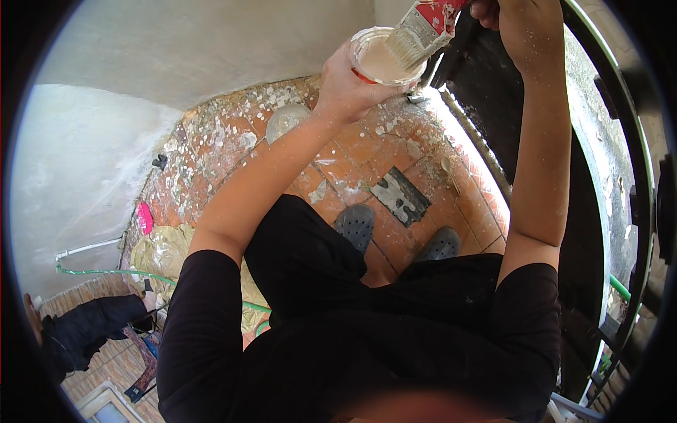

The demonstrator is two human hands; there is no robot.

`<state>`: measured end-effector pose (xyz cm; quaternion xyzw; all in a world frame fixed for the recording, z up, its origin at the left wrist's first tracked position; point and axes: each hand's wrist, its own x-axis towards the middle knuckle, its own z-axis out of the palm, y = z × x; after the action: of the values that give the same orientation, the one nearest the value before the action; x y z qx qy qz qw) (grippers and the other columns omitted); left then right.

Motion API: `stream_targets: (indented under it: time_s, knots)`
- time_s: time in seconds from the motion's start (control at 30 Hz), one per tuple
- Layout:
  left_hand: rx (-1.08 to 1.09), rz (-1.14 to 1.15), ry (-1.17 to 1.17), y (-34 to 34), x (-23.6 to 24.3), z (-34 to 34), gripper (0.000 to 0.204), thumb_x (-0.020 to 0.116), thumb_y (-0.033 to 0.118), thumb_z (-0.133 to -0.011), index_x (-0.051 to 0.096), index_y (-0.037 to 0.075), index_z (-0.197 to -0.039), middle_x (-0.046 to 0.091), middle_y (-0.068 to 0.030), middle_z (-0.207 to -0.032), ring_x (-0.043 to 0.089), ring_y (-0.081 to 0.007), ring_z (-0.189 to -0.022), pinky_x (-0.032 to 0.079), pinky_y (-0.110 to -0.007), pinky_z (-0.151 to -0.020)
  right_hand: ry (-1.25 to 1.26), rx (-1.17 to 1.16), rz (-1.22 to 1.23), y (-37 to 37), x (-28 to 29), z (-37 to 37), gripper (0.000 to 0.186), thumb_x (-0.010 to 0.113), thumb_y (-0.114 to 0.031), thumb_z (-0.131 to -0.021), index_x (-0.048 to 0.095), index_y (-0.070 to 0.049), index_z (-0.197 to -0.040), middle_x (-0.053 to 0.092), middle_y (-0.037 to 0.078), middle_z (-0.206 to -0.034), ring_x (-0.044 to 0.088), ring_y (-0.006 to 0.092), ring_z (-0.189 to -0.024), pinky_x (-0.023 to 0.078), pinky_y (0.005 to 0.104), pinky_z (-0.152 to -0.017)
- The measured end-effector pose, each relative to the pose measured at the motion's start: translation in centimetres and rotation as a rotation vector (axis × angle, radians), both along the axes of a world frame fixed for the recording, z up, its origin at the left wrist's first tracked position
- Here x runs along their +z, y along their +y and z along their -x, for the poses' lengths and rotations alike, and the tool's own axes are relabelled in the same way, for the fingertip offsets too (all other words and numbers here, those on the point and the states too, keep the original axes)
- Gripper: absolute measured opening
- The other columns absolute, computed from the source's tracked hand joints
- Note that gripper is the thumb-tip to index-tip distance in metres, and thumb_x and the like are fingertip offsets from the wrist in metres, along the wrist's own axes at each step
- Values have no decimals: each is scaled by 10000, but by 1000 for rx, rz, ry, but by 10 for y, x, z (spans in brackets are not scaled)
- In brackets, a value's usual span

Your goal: The person paints a door frame with white paint using a paintbrush.

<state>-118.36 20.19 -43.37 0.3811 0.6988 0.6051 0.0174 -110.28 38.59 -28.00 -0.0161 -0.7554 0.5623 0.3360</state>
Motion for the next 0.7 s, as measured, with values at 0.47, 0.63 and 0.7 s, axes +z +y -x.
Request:
stream_targets:
  time_s: [0.47, 0.63, 0.7]
  knots:
    - [-10, 117, 104, 3, 11, -14, 705, 926, 259, -646, 583, -1, -1204, 669, -84, -1132, 636, -142, -1022, 507, -303, -900, -124, 32, -113, -5, -15, 5, 478, 678, -441, -909, 600, -59, -632, 518, -17, -515, 477, 67, -435, 370, 222, -413]
    - [23, 165, 147, 3, 12, -15, 727, 930, 286, -636, 582, -4, -1205, 668, -93, -1134, 638, -152, -1023, 507, -312, -907, -180, 52, -149, -6, -15, 5, 496, 667, -431, -918, 584, -68, -591, 504, -15, -491, 472, 70, -424, 372, 231, -411]
    - [10, 96, 106, 4, 8, -14, 703, 905, 349, -622, 605, 18, -1164, 686, -119, -1073, 672, -227, -989, 518, -352, -890, -164, 73, -163, -5, -16, 6, 492, 663, -423, -923, 583, -69, -593, 503, -16, -489, 469, 69, -418, 369, 234, -407]
